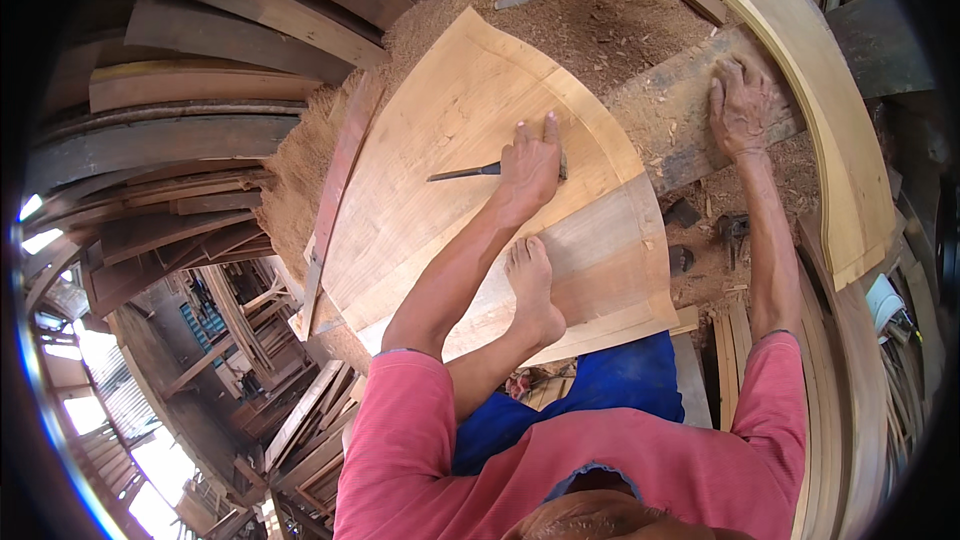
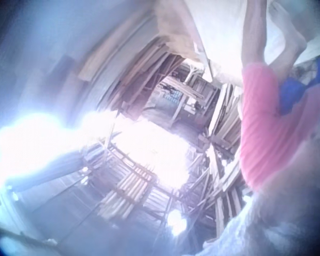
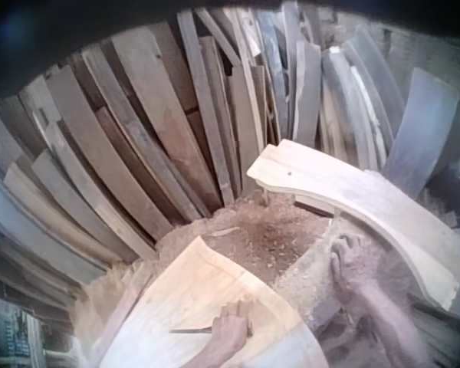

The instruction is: The person carves a curved wooden board using a chisel and mallet. They repeatedly strike the chisel to remove wood shavings, then flip the board to work on the other side.

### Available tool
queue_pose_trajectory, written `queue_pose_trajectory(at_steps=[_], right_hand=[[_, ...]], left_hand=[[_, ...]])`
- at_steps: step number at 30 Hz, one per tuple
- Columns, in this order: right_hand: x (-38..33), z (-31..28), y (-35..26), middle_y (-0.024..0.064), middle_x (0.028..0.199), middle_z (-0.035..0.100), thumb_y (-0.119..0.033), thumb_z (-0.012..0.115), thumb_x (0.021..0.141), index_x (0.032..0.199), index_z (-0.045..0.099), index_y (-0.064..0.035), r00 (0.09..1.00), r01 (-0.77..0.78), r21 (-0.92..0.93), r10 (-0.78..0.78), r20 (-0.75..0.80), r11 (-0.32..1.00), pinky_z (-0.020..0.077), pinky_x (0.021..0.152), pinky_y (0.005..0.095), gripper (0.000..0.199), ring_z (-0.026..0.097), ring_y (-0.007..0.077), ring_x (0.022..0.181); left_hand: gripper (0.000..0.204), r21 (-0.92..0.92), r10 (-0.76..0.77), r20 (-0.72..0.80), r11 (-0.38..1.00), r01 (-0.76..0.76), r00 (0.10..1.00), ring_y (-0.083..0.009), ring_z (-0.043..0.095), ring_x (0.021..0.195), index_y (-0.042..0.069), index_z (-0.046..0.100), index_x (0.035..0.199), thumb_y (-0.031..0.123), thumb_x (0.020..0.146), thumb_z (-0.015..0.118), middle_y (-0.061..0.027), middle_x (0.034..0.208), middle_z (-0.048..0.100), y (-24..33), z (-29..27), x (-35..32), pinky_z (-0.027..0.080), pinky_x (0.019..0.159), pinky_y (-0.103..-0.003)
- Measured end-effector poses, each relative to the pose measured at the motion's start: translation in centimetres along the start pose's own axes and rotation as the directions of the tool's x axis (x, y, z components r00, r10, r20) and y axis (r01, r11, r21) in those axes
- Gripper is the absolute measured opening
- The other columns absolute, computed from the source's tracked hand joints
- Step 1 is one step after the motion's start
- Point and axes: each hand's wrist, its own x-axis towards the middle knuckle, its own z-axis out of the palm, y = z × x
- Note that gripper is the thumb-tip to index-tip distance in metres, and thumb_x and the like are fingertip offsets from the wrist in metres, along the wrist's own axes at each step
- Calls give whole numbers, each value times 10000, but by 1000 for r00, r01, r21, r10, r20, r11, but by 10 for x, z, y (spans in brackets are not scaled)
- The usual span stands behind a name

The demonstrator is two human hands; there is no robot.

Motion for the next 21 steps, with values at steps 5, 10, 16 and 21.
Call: queue_pose_trajectory(at_steps=[5,10,16,21], right_hand=[[6,17,-17,96,1330,588,-252,691,947,1205,652,-149,982,-159,-32,161,97,987,393,1058,484,280,515,333,1246],[10,17,-11,76,1338,572,-269,706,925,1191,663,-159,963,-213,-22,214,164,977,372,1056,517,291,492,327,1256],[10,15,-10,90,1330,583,-273,708,922,1185,661,-144,963,-194,-50,200,180,980,392,1031,525,297,498,336,1244],[13,15,-16,98,1339,578,-285,689,934,1194,657,-142,966,-191,-111,206,154,975,392,1037,544,298,503,345,1253]], left_hand=[[865,99,52,76,993,-60,996,-482,691,1042,-121,326,1556,22,788,698,-551,1249,515,-10,4,1,593,808,-477],[819,170,131,73,975,-142,989,-414,727,905,-138,409,1509,31,762,699,-558,1198,535,-12,8,4,600,707,-393],[881,115,164,67,979,-170,984,-425,717,839,-188,395,1481,10,690,729,-568,1204,516,-14,18,4,612,696,-441],[878,131,97,85,986,-108,992,-464,726,933,-155,341,1527,16,743,699,-560,1226,514,-13,16,6,618,716,-448]])
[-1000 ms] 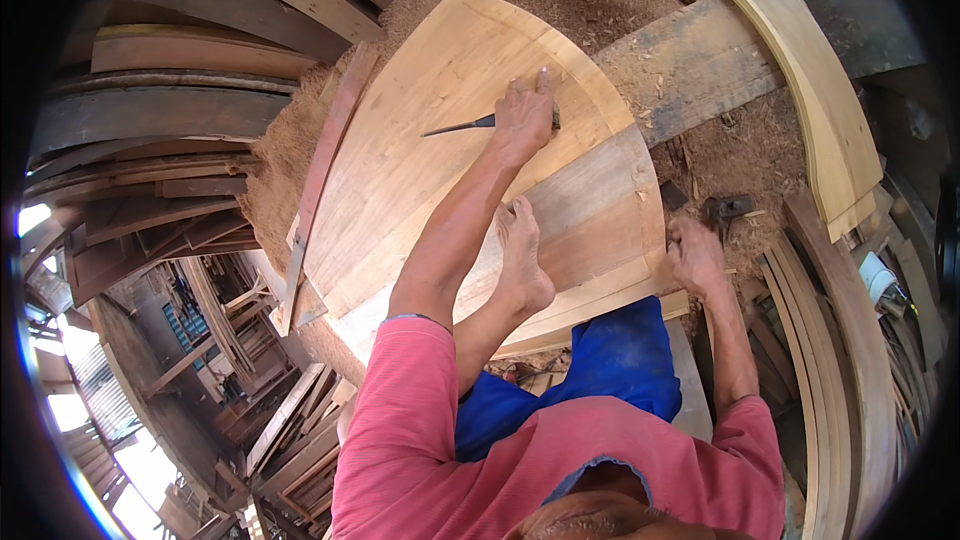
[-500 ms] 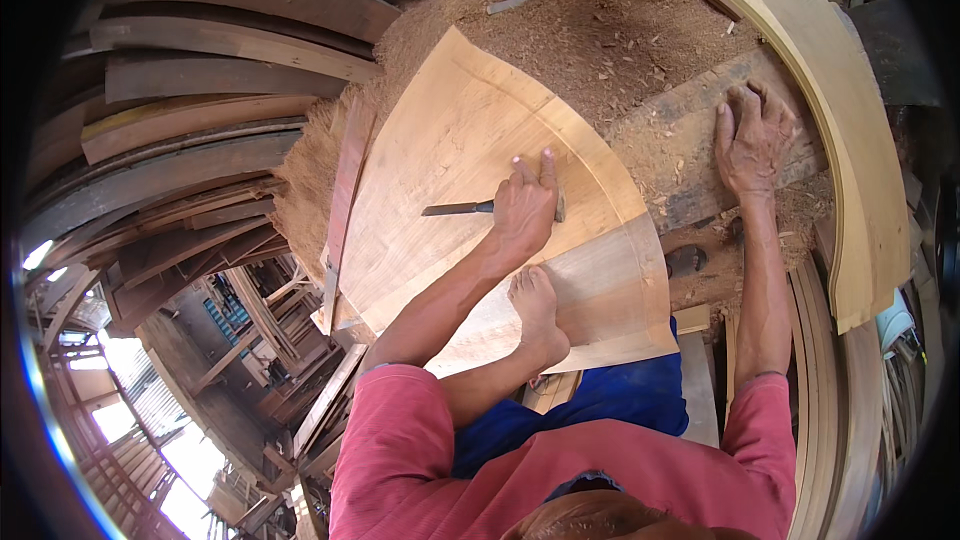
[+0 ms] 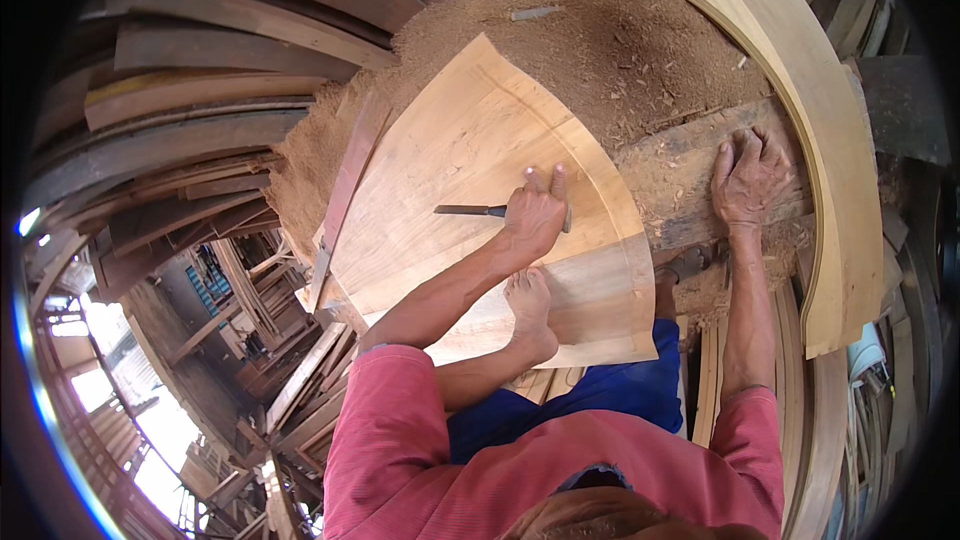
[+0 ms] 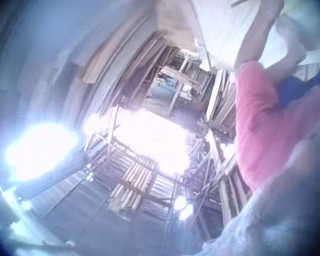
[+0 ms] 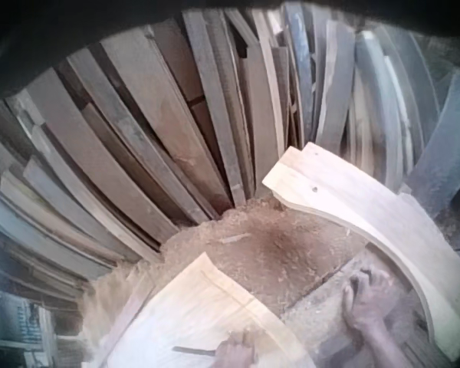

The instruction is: The person carves a curved wooden board using a chisel and mallet. They repeatedly strike the chisel to remove wood shavings, then flip the board to work on the other side.

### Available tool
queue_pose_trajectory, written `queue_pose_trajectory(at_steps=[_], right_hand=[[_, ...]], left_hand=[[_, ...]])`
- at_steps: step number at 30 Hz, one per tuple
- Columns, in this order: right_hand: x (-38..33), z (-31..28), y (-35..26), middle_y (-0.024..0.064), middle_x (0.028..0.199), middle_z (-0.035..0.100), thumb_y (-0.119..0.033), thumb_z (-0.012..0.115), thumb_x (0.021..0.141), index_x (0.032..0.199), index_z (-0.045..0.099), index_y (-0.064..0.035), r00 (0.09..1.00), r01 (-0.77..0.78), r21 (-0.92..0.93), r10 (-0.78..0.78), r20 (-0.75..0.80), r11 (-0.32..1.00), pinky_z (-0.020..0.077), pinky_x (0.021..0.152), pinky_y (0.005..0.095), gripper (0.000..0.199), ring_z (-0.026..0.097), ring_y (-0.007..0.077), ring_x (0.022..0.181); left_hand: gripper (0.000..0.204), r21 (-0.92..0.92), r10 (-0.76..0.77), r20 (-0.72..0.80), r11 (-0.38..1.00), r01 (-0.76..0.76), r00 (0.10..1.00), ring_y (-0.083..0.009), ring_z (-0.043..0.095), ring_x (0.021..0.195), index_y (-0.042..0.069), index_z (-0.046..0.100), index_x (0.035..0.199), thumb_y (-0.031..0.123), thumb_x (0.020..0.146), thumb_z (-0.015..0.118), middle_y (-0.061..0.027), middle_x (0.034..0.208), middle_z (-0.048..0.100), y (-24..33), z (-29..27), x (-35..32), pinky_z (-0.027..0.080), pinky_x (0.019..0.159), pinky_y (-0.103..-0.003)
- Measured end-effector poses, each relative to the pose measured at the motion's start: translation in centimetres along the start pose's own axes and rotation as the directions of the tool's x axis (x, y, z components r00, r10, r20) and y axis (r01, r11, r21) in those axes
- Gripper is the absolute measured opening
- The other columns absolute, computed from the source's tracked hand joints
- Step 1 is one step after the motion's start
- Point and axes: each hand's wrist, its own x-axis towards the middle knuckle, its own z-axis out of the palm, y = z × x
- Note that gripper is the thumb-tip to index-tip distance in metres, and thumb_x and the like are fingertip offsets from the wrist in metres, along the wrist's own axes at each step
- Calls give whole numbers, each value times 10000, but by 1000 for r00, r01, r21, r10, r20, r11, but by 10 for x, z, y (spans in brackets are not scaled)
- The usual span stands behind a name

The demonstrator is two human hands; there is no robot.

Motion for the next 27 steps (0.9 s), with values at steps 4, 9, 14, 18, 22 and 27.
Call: queue_pose_trajectory(at_steps=[4,9,14,18,22,27], right_hand=[[-2,-13,-7,145,1351,547,-273,637,975,1231,631,-109,999,-20,-16,20,36,1000,360,1092,538,304,466,373,1303],[-99,-18,-14,202,1231,560,-295,617,1006,1264,563,1,990,-137,341,138,24,930,359,1098,525,396,493,332,1253],[-240,2,-24,159,1147,679,-381,675,1004,1262,605,61,659,-686,604,-7,753,407,504,920,344,516,628,216,1011],[-271,12,-30,80,1162,709,-382,636,1048,1234,684,23,518,-847,527,-115,848,72,505,904,318,448,629,152,1013],[-292,24,-27,35,1047,733,-363,623,1057,1184,720,14,541,-827,551,-111,834,113,519,822,293,409,641,116,923],[-359,0,-23,39,1088,727,-377,619,1061,1185,711,20,516,-853,515,-13,857,84,527,830,296,426,640,112,957]], left_hand=[[895,-125,-111,9,986,111,994,-477,724,982,-103,287,1573,41,792,697,-545,1250,515,5,-13,4,616,761,-458],[962,-158,-131,35,978,135,991,-491,697,1070,-73,267,1590,128,803,783,-513,1274,529,11,-25,-2,597,860,-488],[1025,-200,-168,-18,967,161,986,-497,643,1182,-36,264,1604,148,772,833,-473,1291,549,12,-10,-9,572,932,-497],[879,-272,-214,-109,946,178,971,-499,580,1287,-28,327,1585,93,825,752,-397,1255,625,19,-8,-11,552,971,-507],[781,-305,-215,-135,938,166,967,-489,543,1344,-13,373,1574,67,867,694,-334,1281,654,27,-2,-23,539,991,-511],[819,-292,-150,-95,949,116,984,-462,542,1354,10,376,1577,63,843,733,-293,1252,676,59,20,-46,552,972,-495]])
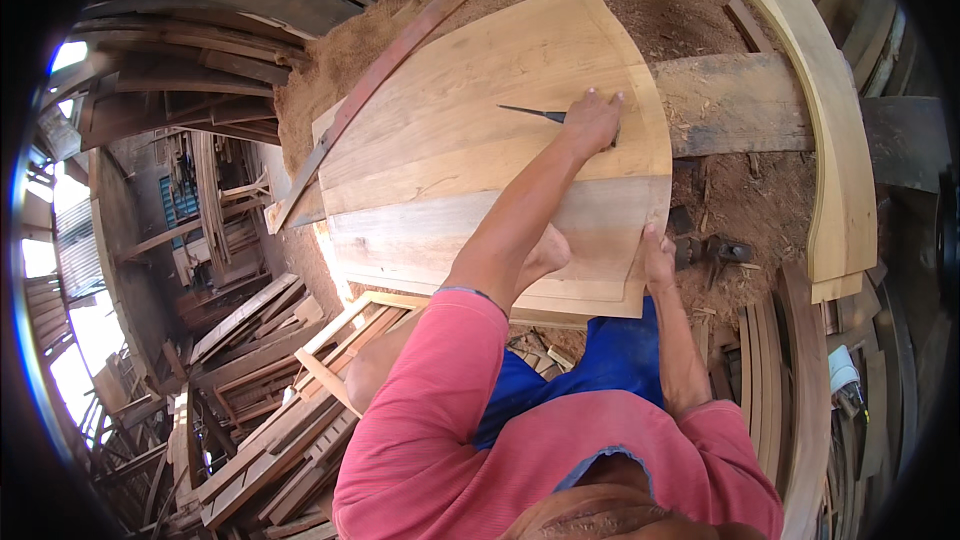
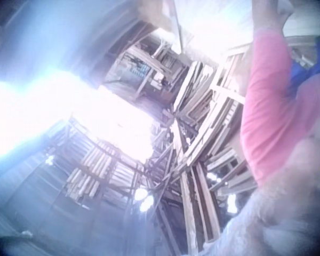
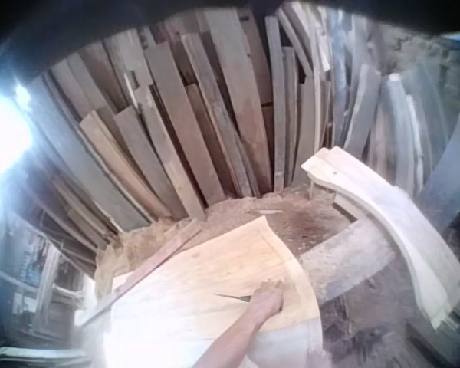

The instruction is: The person carves a curved wooden board using a chisel and mallet. They repeatedly strike the chisel to remove wood shavings, then flip the board to work on the other side.

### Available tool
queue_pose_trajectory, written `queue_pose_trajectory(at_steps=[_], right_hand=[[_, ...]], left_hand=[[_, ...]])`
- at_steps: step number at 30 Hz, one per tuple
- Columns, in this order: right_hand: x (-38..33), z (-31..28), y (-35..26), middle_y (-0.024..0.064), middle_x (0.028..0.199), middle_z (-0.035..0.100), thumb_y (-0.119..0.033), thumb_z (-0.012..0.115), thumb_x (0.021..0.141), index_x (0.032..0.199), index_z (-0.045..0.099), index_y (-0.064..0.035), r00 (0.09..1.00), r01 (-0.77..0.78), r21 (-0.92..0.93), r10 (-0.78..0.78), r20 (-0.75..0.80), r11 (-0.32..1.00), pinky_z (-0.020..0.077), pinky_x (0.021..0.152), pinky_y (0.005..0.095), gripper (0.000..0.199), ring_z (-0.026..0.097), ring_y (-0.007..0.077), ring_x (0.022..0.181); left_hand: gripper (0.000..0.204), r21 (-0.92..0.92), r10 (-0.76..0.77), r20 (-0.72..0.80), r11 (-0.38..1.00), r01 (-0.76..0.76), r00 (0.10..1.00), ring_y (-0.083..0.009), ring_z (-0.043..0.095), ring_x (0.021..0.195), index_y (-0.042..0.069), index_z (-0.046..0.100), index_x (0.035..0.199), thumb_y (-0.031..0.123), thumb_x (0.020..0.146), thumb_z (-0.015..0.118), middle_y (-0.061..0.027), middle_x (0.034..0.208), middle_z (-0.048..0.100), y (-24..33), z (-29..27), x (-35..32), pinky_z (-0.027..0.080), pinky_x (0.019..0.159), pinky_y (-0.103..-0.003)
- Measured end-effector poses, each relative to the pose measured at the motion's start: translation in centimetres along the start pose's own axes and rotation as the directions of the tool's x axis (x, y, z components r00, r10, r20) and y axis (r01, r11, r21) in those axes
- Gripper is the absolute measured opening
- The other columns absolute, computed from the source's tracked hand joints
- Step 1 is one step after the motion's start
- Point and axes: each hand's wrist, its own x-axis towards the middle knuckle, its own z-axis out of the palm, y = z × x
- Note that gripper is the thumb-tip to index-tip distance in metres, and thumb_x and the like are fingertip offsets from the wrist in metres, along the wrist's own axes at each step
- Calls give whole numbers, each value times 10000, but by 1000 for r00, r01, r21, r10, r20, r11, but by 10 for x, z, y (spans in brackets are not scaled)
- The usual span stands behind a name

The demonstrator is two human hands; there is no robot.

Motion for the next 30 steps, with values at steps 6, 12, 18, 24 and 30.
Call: queue_pose_trajectory(at_steps=[6,12,18,24,30], right_hand=[[-45,12,57,71,1189,705,-418,586,1074,1305,641,22,996,-91,104,89,27,990,525,930,334,499,647,158,1048],[-54,3,148,93,1261,691,-390,566,1087,1367,583,38,984,-176,140,176,14,974,518,994,336,512,650,172,1118],[-10,4,-16,92,1291,679,-353,578,1080,1407,545,53,970,-13,348,-72,231,937,510,995,328,523,648,168,1114],[27,17,-68,165,1019,748,-299,593,1045,1267,652,34,965,233,-6,-231,127,972,513,875,346,404,676,199,932],[24,21,-68,121,853,701,-269,573,1056,1238,662,48,973,222,10,-222,67,975,506,735,324,377,635,162,773]], left_hand=[[875,-77,98,272,994,-80,957,-416,597,1280,102,401,1581,102,805,807,-223,1168,714,-6,-3,-27,559,948,-467],[941,-115,-65,68,991,72,996,-399,628,1207,125,413,1579,285,780,882,-205,1288,671,-6,-59,5,530,998,-479],[1068,-66,-278,-191,961,270,941,-425,538,1351,162,335,1627,352,751,916,-224,1480,548,-60,-56,83,491,1112,-425],[1066,-260,-144,-140,960,104,980,-334,619,1295,121,426,1578,386,694,960,-181,1396,644,-107,-40,123,505,1098,-403],[999,-278,-162,-96,952,130,982,-274,665,1247,102,493,1539,311,690,978,-149,1334,701,-85,-60,118,525,1058,-370]])
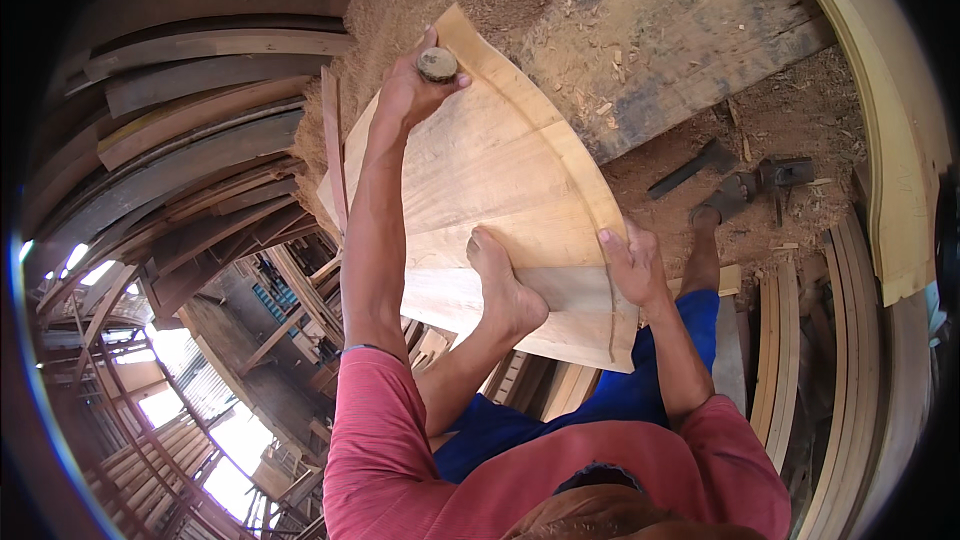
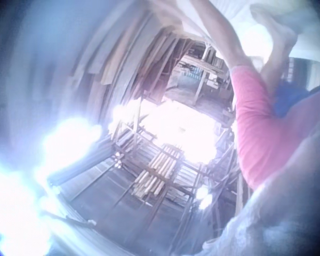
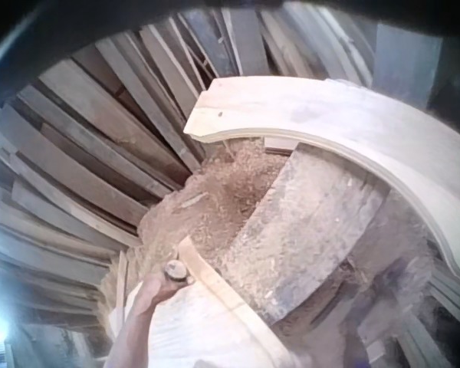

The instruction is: The person carves a curved wooden board using a chisel and mallet. They repeatedly strike the chisel to remove wood shavings, then flip the board to work on the other side.

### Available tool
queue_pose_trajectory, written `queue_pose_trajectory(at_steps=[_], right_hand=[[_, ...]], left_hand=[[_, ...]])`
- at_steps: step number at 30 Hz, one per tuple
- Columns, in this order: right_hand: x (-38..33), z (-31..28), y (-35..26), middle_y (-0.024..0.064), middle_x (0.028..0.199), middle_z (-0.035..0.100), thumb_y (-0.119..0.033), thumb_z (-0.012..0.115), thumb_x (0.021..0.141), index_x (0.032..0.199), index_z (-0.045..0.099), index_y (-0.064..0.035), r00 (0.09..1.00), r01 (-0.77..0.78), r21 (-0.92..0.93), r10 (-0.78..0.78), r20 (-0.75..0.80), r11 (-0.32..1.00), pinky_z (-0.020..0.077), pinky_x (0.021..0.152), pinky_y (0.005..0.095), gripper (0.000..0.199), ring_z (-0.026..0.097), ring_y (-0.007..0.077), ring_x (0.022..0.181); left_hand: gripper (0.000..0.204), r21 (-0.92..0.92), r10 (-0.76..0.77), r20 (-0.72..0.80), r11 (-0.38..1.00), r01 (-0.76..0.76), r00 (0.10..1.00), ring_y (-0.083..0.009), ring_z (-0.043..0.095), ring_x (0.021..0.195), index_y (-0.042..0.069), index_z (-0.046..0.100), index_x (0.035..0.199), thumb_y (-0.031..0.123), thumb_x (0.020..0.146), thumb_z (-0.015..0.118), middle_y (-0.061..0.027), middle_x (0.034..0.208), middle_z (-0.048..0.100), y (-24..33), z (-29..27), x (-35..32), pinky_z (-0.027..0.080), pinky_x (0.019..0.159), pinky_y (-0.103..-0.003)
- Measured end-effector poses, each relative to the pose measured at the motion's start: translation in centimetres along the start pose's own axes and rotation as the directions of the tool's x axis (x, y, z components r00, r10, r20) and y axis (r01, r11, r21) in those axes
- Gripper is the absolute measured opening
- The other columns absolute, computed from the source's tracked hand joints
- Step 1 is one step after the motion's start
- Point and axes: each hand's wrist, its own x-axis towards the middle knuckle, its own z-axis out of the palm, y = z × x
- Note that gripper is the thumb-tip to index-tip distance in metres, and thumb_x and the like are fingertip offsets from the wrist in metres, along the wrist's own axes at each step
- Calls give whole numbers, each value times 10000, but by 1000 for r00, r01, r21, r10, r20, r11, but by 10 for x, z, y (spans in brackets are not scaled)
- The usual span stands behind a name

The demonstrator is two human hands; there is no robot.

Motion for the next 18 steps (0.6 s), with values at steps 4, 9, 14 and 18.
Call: queue_pose_trajectory(at_steps=[4,9,14,18], right_hand=[[-2,-3,0,106,747,647,-245,562,1060,1226,661,50,1000,-6,-72,7,14,997,483,655,323,353,580,154,664],[-23,0,10,213,748,658,-215,586,1029,1152,668,57,998,-63,-1,62,-29,998,513,659,417,309,673,330,661],[-39,-4,27,199,721,643,-225,578,1029,1151,654,59,998,-57,4,57,2,998,507,645,426,318,666,344,651],[-38,-11,24,135,777,665,-230,555,1050,1229,640,64,995,-70,-10,70,67,998,511,681,363,355,630,212,680]], left_hand=[[987,-22,-8,54,1000,9,999,-265,687,1207,112,498,1537,294,695,978,-135,1302,721,6,-2,-3,524,1067,-376],[978,86,60,32,994,-62,998,-283,684,1220,138,495,1539,294,700,973,-140,1276,729,26,7,-20,518,1089,-388],[1016,157,68,85,984,-81,994,-324,660,1246,143,468,1554,360,696,966,-170,1268,718,37,15,-32,506,1107,-388],[1026,179,155,9,972,-154,988,-335,667,1228,148,455,1563,370,699,962,-181,1259,717,30,22,-33,520,1083,-395]])
